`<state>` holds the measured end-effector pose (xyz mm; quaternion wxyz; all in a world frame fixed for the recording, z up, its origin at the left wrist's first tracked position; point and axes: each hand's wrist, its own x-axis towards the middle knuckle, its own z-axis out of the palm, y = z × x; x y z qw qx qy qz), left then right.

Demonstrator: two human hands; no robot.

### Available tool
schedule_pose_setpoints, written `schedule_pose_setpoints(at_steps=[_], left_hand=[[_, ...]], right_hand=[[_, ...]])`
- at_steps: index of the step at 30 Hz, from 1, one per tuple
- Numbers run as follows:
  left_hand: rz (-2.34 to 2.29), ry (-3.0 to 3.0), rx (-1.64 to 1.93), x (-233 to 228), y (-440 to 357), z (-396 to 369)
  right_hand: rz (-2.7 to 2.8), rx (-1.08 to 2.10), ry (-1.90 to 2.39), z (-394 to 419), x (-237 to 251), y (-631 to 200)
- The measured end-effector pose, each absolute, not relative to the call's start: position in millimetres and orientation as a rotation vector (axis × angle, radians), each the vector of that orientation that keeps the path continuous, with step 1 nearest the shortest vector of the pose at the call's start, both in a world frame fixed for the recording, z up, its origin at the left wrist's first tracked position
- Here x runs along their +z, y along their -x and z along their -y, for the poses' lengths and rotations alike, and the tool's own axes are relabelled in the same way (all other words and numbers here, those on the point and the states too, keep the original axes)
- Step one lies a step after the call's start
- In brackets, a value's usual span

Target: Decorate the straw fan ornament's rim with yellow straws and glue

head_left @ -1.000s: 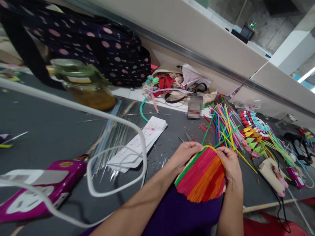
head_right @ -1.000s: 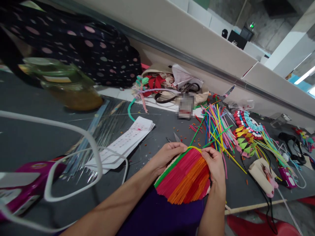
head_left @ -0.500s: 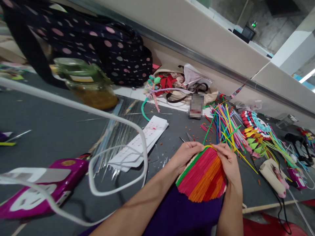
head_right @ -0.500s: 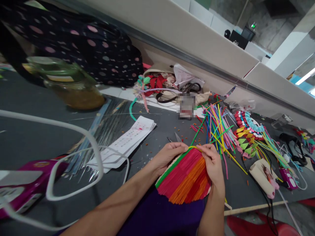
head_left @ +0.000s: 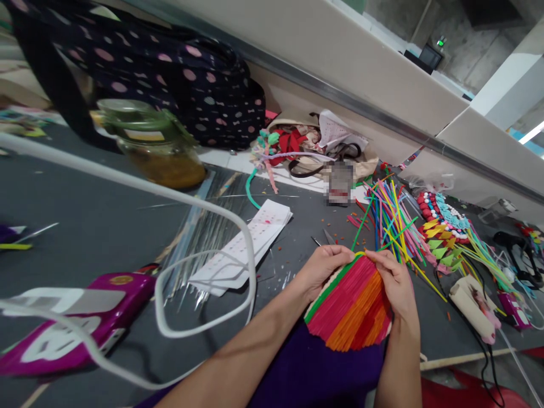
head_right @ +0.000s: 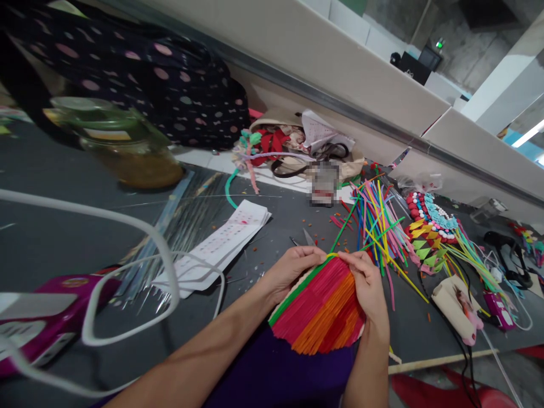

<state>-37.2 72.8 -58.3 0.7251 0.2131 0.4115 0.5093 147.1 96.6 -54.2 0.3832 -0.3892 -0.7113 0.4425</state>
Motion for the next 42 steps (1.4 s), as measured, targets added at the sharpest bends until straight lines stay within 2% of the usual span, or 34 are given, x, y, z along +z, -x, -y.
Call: schedule_pose_setpoints(at_steps=[20, 42], left_hand=[[-0.857, -0.499, 1.054, -53.6, 42.9, -72.3], [-0.804, -0.464, 1.138, -52.7, 41.6, -73.3]], right_hand=[[1.798, 1.104, 1.079, -96.2, -50.9, -146.3], [1.826, 1.106, 1.014, -96.0, -49.4, -144.4]])
